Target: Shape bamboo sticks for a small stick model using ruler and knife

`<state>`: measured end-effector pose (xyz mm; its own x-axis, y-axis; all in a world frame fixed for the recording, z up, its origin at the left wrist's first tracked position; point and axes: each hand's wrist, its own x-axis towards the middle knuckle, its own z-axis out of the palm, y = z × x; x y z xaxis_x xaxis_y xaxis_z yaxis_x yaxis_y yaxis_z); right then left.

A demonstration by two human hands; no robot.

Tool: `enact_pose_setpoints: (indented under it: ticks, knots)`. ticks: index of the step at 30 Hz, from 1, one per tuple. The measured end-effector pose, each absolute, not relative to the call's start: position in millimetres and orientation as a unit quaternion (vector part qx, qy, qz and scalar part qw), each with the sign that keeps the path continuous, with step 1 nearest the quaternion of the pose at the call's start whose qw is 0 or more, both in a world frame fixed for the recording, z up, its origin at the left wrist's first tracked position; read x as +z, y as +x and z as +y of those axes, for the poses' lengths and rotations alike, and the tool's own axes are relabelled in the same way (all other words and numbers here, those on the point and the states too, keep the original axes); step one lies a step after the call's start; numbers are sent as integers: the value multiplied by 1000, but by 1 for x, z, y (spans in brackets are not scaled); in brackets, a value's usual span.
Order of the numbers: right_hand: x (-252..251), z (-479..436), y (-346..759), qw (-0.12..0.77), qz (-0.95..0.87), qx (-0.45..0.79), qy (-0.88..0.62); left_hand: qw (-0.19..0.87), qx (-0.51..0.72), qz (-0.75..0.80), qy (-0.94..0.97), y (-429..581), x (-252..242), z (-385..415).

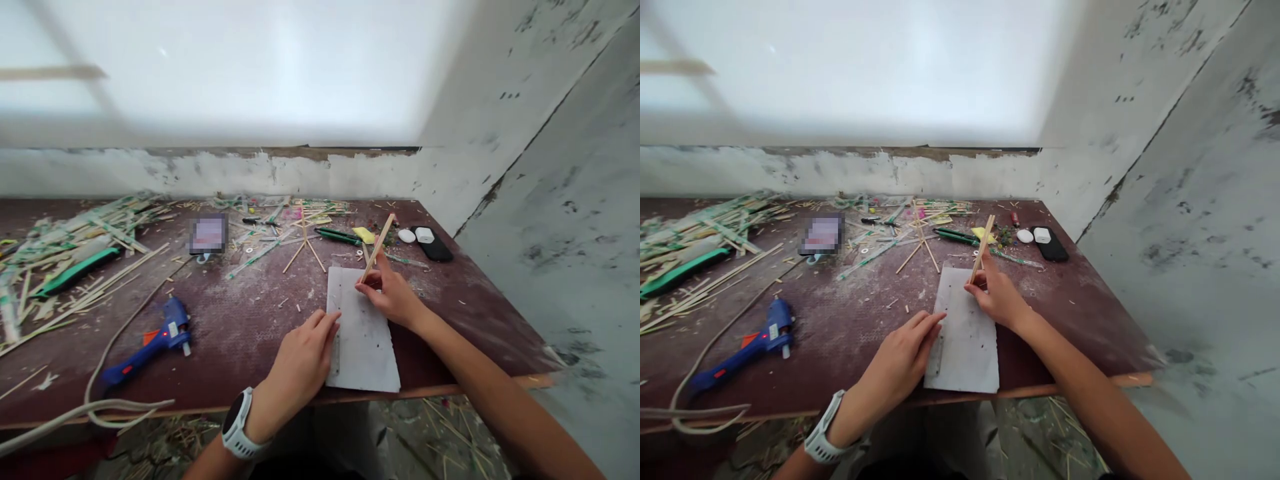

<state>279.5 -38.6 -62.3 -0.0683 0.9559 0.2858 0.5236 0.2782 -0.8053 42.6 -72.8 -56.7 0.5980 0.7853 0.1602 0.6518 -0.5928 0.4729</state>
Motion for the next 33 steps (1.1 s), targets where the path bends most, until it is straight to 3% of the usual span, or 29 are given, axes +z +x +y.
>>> enact_pose_setpoints:
  ticks: [7, 12, 16, 19, 23, 27, 33]
  knots:
    - [-60, -44, 275, 428, -691, 289, -506, 61, 150, 425, 891, 48, -56, -76]
    - [-48, -56, 268, 408, -658, 478, -415, 7, 244, 428, 870, 44, -60, -77]
    - [-44, -64, 260, 381, -616, 602, -337, -1, 324, 292, 900, 37, -55, -74]
    - [-45, -66, 257, 369, -626, 599, -336, -20, 349, 180, 919, 33, -50, -72]
    - [-43, -67, 257, 366, -648, 580, -330, -10, 387, 144, 911, 30, -47, -70]
    - [-43, -67, 259, 391, -708, 484, -333, 48, 441, 148, 884, 27, -43, -71]
    - [-43, -66, 261, 413, -810, 79, -409, 139, 566, 286, 760, 32, -27, -78]
